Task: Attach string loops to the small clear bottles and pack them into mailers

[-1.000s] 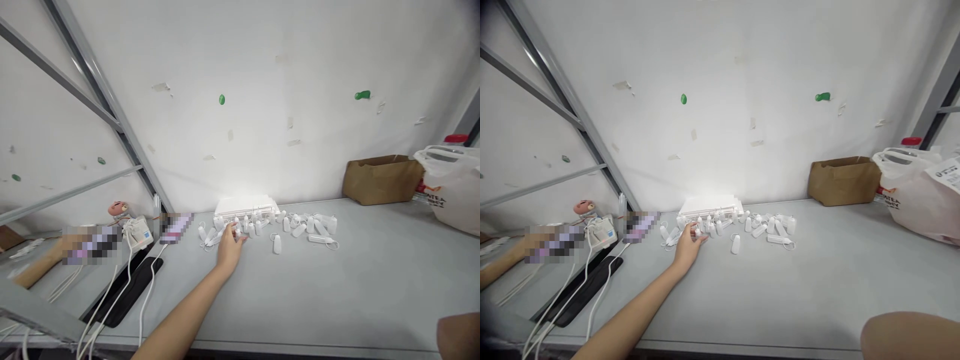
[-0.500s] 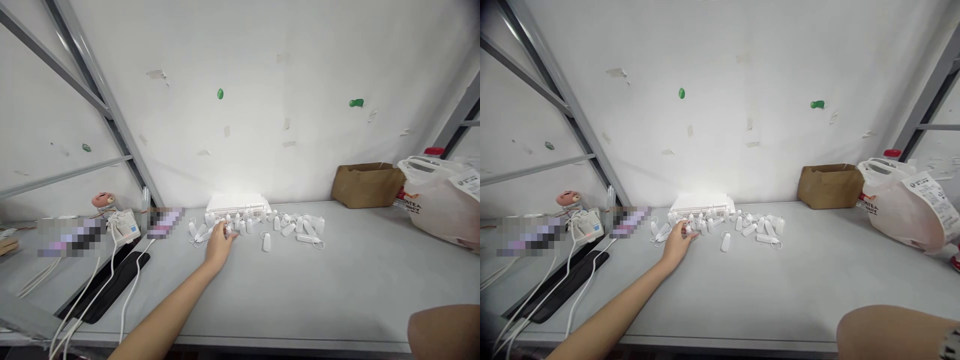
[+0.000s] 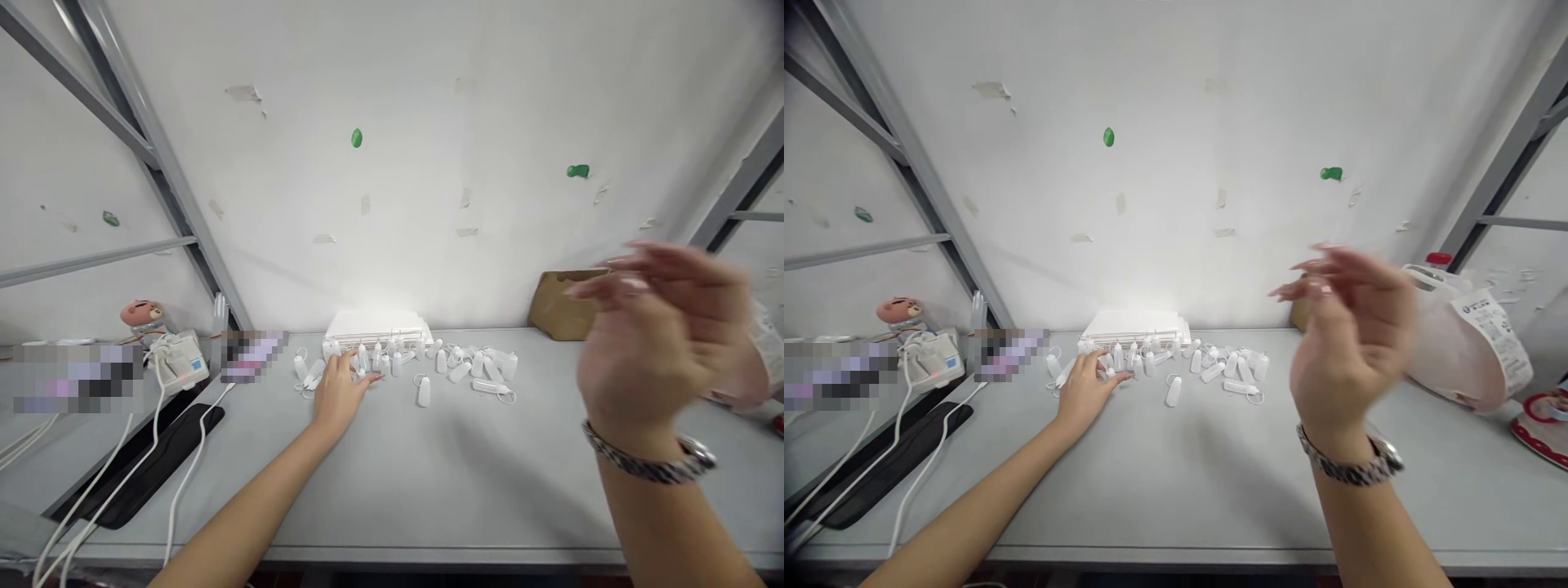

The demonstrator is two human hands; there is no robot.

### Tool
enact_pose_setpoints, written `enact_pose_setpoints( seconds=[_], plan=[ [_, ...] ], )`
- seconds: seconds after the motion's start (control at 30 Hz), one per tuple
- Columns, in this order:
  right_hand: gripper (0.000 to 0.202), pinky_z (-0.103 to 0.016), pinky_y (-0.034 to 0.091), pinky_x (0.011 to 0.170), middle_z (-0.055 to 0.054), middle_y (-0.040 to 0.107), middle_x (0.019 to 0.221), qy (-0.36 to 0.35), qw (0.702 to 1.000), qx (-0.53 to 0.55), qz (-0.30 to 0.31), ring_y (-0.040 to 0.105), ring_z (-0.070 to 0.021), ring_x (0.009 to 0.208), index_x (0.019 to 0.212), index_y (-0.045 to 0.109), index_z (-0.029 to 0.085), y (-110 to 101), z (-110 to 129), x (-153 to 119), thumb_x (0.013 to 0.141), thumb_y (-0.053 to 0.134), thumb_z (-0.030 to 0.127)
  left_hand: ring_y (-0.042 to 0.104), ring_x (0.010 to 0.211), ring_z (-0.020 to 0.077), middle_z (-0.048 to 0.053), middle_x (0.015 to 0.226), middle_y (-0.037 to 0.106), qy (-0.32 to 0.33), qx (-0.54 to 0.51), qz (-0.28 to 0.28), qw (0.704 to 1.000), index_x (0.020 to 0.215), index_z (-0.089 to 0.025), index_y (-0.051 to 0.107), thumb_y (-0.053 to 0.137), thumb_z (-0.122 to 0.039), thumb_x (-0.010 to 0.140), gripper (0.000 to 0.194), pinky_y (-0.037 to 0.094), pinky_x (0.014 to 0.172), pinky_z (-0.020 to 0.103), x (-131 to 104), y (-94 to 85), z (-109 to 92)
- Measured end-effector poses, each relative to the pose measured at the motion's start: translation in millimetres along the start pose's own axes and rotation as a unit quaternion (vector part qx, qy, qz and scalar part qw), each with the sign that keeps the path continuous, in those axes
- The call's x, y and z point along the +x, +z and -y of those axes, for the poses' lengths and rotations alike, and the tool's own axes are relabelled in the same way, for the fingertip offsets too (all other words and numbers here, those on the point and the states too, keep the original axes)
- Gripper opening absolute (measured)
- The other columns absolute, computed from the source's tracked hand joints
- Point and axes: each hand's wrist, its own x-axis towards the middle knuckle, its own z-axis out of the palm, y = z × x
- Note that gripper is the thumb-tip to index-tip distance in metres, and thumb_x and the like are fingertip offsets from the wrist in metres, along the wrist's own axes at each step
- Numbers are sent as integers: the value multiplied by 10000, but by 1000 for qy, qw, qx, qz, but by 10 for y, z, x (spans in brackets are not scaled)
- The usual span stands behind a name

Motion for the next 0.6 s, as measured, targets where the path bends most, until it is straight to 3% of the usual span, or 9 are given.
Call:
enact_pose_setpoints(
  seconds=[0.1, 0.23, 0.4, 0.6],
  plan=[
    [142, -322, 481, 666, -37, 606, 947, 92, 992, -44, 68, 570, -125, 682, 923, 579, 199, 119, -261, -136, 798, 512, 194, 553, 895, 235, 65, 937, 530, 23, 38, -20, 999, 1098, -222, 514, 588, -509, 685, 508, 428, 669, 298, 3, -21, -1],
    [145, -312, 490, 632, -48, 623, 928, 232, 951, -106, 176, 590, -135, 678, 863, 596, 186, 155, -692, -329, 779, 488, 234, 574, 825, 203, 40, 916, 520, 9, 12, 28, 999, 1011, -225, 559, 582, -459, 709, 383, 426, 644, 278, 23, 13, 39],
    [170, -313, 483, 619, -66, 567, 1016, 268, 912, -168, 260, 602, -142, 694, 859, 599, 189, 184, -949, -493, 769, 459, 224, 577, 804, 199, 47, 965, 522, 6, -5, 44, 999, 1038, -229, 538, 562, -423, 731, 364, 422, 631, 283, 22, 53, 59],
    [180, -307, 485, 630, -65, 549, 1041, 269, 915, -169, 250, 599, -128, 689, 875, 587, 188, 159, -1088, -522, 781, 435, 213, 569, 822, 213, 56, 955, 550, 8, -6, 42, 999, 1119, -223, 497, 540, -413, 749, 417, 427, 657, 299, 34, 47, 63]
  ],
)
